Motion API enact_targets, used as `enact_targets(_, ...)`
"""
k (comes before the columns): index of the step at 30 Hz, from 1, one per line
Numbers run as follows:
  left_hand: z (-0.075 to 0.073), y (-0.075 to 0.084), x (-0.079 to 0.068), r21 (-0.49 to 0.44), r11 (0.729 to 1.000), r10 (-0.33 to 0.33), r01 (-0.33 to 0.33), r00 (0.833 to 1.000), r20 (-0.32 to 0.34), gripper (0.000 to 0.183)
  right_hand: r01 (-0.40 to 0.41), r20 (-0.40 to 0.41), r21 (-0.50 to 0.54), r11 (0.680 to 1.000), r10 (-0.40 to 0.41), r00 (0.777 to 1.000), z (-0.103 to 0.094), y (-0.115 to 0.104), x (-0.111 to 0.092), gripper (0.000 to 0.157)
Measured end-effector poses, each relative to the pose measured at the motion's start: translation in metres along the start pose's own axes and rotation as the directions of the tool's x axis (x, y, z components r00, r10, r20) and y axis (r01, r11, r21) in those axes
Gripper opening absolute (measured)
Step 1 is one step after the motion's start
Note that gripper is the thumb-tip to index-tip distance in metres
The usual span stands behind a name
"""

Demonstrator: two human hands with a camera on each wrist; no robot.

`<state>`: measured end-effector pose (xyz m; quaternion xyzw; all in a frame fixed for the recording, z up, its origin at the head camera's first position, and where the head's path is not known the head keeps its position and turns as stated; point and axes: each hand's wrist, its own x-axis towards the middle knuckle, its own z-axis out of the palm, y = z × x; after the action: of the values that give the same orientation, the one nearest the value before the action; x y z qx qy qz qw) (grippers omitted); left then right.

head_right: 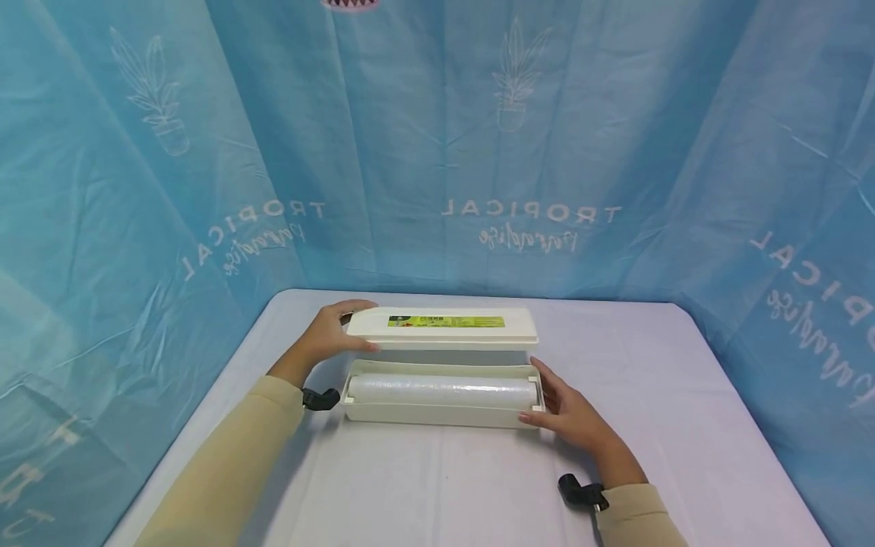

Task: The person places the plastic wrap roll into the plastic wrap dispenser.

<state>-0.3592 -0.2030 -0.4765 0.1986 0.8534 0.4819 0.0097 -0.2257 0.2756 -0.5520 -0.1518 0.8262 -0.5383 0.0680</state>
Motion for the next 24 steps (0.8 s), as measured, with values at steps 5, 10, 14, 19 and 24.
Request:
enact_targets(5, 0.003, 0.007, -0.008, -0.003, 0.999, 0.039, -0.039, 0.999, 0.002, 0.088, 0.041, 0.009, 0.015, 0.999, -0.041, 0.999, -0.001, 0.002, 0.000, 0.107)
enact_targets(10, 0.005, 0.009, -0.015, -0.008, 0.999, 0.044, -0.044, 0.999, -0.014, 0.087, 0.044, 0.014, 0.017, 0.999, -0.044, 0.999, -0.001, 0.001, 0.000, 0.105)
enact_targets(14, 0.005, 0.010, -0.018, -0.008, 0.998, 0.067, -0.067, 0.998, -0.023, 0.085, 0.038, 0.018, 0.019, 0.999, -0.038, 0.999, -0.001, 0.001, -0.001, 0.105)
enact_targets(19, 0.004, 0.013, -0.022, -0.012, 0.994, 0.113, -0.113, 0.993, -0.025, 0.084, 0.048, 0.015, 0.011, 0.999, -0.048, 0.999, -0.002, 0.001, 0.000, 0.100)
enact_targets(24, 0.006, 0.013, -0.027, -0.030, 0.990, 0.138, -0.139, 0.990, -0.024, 0.082, 0.065, 0.008, 0.014, 0.998, -0.065, 0.998, -0.002, 0.001, 0.000, 0.095)
